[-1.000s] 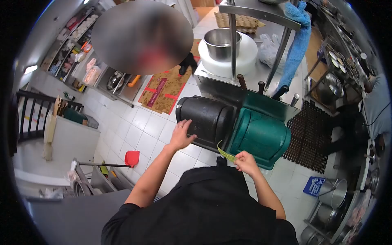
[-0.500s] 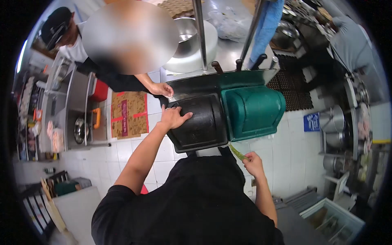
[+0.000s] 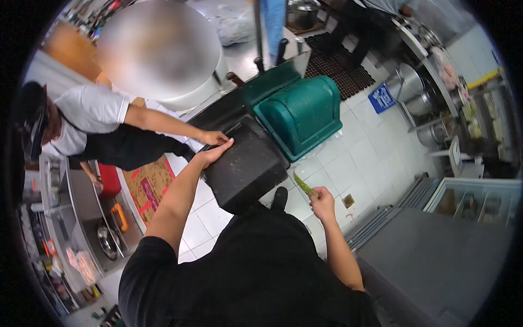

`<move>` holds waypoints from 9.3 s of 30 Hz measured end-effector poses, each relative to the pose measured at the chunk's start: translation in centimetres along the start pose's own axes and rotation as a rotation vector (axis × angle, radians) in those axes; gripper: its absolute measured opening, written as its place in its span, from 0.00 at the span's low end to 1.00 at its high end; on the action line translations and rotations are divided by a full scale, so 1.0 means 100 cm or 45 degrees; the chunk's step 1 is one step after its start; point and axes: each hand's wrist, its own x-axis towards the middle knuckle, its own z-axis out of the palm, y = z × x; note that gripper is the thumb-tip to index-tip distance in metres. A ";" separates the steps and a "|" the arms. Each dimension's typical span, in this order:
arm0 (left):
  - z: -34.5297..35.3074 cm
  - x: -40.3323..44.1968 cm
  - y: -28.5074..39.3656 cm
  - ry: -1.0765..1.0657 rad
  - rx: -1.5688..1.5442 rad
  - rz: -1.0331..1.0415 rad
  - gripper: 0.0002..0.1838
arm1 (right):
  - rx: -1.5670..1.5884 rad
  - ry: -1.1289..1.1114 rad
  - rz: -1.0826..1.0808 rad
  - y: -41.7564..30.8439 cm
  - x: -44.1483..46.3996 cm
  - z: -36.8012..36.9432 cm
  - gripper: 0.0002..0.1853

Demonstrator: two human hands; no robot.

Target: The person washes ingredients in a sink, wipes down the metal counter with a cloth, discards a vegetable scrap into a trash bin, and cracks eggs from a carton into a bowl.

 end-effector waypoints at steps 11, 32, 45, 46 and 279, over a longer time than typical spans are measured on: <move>-0.037 0.041 -0.073 -0.222 -0.262 -0.295 0.44 | 0.628 -0.442 0.253 0.061 0.064 0.069 0.12; 0.012 -0.009 -0.028 0.354 -0.047 -0.219 0.51 | 0.896 -0.287 0.128 0.060 0.156 0.128 0.15; 0.051 -0.108 -0.016 0.790 0.233 0.344 0.33 | 0.987 -0.280 0.366 0.050 0.149 0.109 0.24; 0.055 -0.116 -0.016 0.845 0.268 0.357 0.33 | 0.999 -0.290 0.387 0.051 0.148 0.106 0.27; -0.445 -0.104 0.244 -0.952 0.403 0.788 0.20 | -0.244 0.872 -0.824 -0.597 0.018 0.475 0.34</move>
